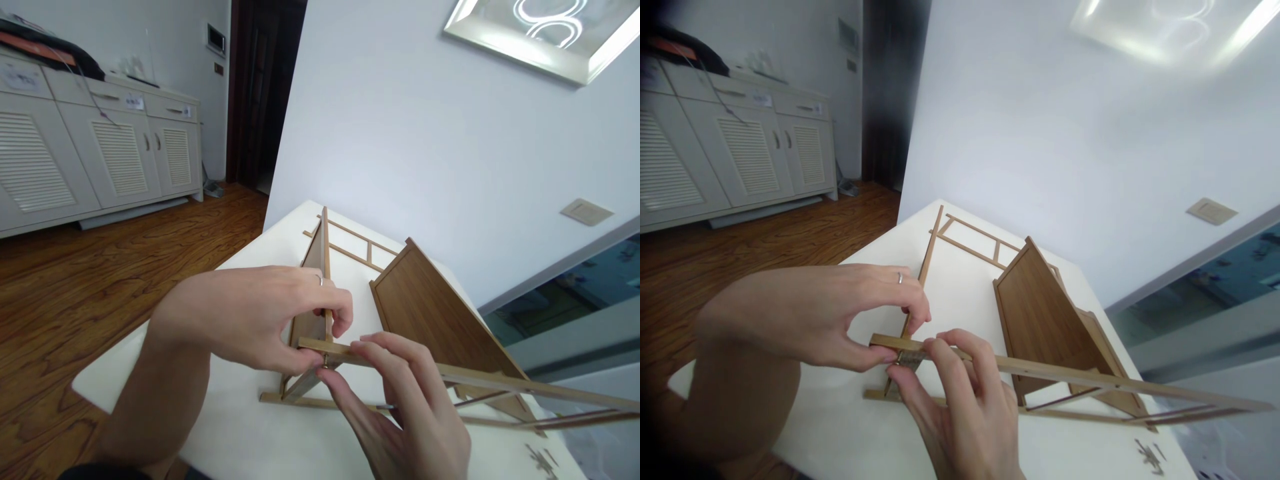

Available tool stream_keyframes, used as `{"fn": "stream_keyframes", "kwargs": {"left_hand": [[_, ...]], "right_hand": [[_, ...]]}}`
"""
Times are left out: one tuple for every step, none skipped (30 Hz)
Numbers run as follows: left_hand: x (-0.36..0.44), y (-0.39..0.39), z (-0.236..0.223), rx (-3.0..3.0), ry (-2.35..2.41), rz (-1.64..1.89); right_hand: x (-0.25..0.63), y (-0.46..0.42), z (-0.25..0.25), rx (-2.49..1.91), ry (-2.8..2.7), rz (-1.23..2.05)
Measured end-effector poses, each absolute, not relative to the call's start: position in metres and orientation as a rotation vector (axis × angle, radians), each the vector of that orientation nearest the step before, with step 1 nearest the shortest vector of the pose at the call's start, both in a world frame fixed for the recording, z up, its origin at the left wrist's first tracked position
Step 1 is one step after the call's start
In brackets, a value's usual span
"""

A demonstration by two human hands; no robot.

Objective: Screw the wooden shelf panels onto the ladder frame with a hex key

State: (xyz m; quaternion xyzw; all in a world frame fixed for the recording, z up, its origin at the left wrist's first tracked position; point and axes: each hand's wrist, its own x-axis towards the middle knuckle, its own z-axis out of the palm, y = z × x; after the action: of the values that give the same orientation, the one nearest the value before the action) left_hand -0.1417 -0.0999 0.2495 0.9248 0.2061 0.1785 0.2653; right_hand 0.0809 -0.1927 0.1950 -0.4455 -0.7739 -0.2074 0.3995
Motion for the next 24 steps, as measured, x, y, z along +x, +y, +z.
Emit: {"fn": "stream_keyframes", "kwargs": {"left_hand": [[-0.142, -0.101, 0.249, 2.509, 0.521, 0.48], [-0.142, -0.102, 0.249, 2.513, 0.488, 0.476], [-0.142, -0.103, 0.249, 2.514, 0.461, 0.472], [-0.142, -0.104, 0.249, 2.513, 0.438, 0.466], [-0.142, -0.105, 0.25, 2.512, 0.423, 0.46], [-0.141, -0.105, 0.25, 2.514, 0.415, 0.455], [-0.141, -0.105, 0.25, 2.519, 0.413, 0.456], [-0.141, -0.105, 0.25, 2.525, 0.414, 0.46], [-0.14, -0.105, 0.251, 2.531, 0.416, 0.465], [-0.14, -0.104, 0.251, 2.536, 0.419, 0.471], [-0.14, -0.104, 0.251, 2.541, 0.424, 0.475], [-0.14, -0.104, 0.251, 2.545, 0.425, 0.479], [-0.14, -0.104, 0.251, 2.547, 0.422, 0.479], [-0.14, -0.103, 0.251, 2.547, 0.422, 0.478], [-0.14, -0.103, 0.251, 2.547, 0.422, 0.477], [-0.141, -0.103, 0.25, 2.547, 0.425, 0.478], [-0.141, -0.103, 0.25, 2.548, 0.428, 0.479], [-0.141, -0.103, 0.25, 2.55, 0.43, 0.483], [-0.141, -0.103, 0.25, 2.552, 0.431, 0.486], [-0.141, -0.103, 0.25, 2.552, 0.431, 0.49], [-0.141, -0.103, 0.25, 2.551, 0.43, 0.49], [-0.14, -0.102, 0.25, 2.548, 0.431, 0.491], [-0.139, -0.102, 0.25, 2.545, 0.433, 0.491], [-0.139, -0.102, 0.25, 2.543, 0.435, 0.491]], "right_hand": [[0.081, -0.193, 0.196, -1.125, -1.959, -0.529], [0.081, -0.193, 0.196, -1.125, -1.963, -0.532], [0.081, -0.193, 0.197, -1.128, -1.966, -0.532], [0.081, -0.193, 0.198, -1.132, -1.967, -0.532], [0.081, -0.194, 0.198, -1.138, -1.966, -0.532], [0.081, -0.194, 0.198, -1.143, -1.963, -0.532], [0.081, -0.194, 0.198, -1.147, -1.96, -0.534], [0.081, -0.194, 0.198, -1.15, -1.958, -0.534], [0.081, -0.194, 0.198, -1.152, -1.957, -0.535], [0.08, -0.194, 0.197, -1.153, -1.957, -0.537], [0.08, -0.194, 0.196, -1.153, -1.956, -0.536], [0.08, -0.194, 0.196, -1.151, -1.959, -0.532], [0.081, -0.195, 0.196, -1.151, -1.964, -0.524], [0.081, -0.197, 0.197, -1.153, -1.971, -0.507], [0.082, -0.199, 0.198, -1.16, -1.979, -0.482], [0.084, -0.202, 0.2, -1.176, -1.983, -0.443], [0.087, -0.206, 0.202, -1.202, -1.98, -0.394], [0.09, -0.21, 0.204, -1.232, -1.97, -0.339], [0.094, -0.213, 0.207, -1.257, -1.959, -0.283], [0.098, -0.217, 0.209, -1.274, -1.956, -0.234], [0.102, -0.22, 0.211, -1.278, -1.971, -0.193], [0.107, -0.223, 0.212, -1.266, -2.0, -0.166], [0.111, -0.225, 0.213, -1.239, -2.045, -0.147], [0.115, -0.226, 0.212, -1.206, -2.099, -0.13]]}}
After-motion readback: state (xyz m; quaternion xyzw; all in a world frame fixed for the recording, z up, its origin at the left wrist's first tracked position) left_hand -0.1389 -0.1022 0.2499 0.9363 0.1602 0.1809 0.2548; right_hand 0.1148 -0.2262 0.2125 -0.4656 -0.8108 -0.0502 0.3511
